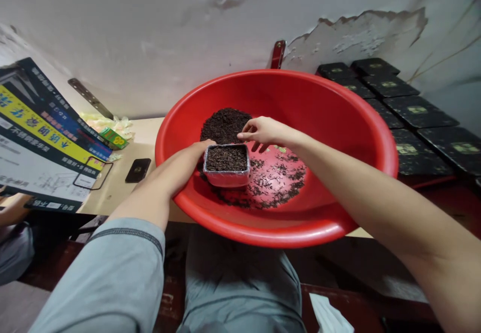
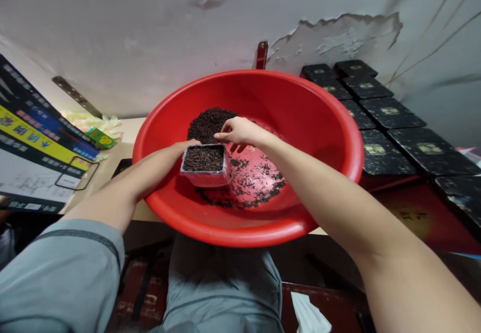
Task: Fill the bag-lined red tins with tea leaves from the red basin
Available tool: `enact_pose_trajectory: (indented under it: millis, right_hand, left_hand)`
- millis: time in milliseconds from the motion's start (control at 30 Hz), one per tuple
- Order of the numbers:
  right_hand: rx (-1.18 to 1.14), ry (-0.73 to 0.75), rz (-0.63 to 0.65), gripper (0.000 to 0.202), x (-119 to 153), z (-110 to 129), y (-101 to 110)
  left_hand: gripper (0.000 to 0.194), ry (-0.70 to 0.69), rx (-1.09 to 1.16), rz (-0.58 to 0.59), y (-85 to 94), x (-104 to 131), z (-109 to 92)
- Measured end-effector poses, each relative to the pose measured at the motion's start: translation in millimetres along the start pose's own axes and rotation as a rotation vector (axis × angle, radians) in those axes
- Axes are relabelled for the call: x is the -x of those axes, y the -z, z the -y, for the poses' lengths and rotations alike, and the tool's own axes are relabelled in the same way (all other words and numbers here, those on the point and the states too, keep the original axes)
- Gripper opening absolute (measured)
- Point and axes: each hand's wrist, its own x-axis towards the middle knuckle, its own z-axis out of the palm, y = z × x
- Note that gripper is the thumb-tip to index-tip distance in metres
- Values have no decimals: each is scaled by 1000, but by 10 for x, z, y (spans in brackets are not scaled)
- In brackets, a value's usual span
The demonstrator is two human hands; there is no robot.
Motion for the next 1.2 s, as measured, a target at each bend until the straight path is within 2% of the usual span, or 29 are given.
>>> enact_pose_trajectory:
  millis: [67,167,267,333,433,500,567,667,733,833,967,1067,1133,1200]
  right_hand:
    - [104,53,-80,20,12,15,52]
    - [222,112,-42,12,30,48,96]
    - [304,172,-7,12,43,86,127]
    - [380,200,-29,12,45,105,156]
    - [507,193,-97,10,40,106,220]
    - [546,171,-127,7,35,87,268]
    - [548,161,-130,7,30,57,307]
    - [548,151,-131,8,11,5,330]
    - [549,142,-128,8,-12,-30,326]
    - [528,137,-87,8,-50,-73,313]
    - [451,106,-30,8,-54,-97,314]
    - [244,68,125,19,-19,-100,316]
    - [68,47,306,41,-1,-105,295]
    - [-55,13,447,62,-1,-113,243]
  left_hand:
    - [27,-5,-53,-32,26,-7,-23]
    - [19,-76,-165,-79,138,62,-65]
    - [21,-149,-211,-114,376,239,-119]
    - [23,-209,-217,-164,563,415,-169]
    - [20,-374,-259,-360,761,759,-283]
    - [20,-501,-294,-506,785,1021,-388]
    - [21,-612,-297,-546,728,1273,-505]
    - [23,-748,-299,-463,576,1540,-668]
    - [24,-811,-306,-416,490,1609,-748]
    - [23,-866,-320,-358,423,1581,-805]
    - [23,-899,-282,-256,414,1499,-782]
    - [25,-927,-154,-138,445,1510,-728]
    - [27,-932,-27,-53,484,1530,-683]
    - [26,-909,108,-44,536,1511,-627]
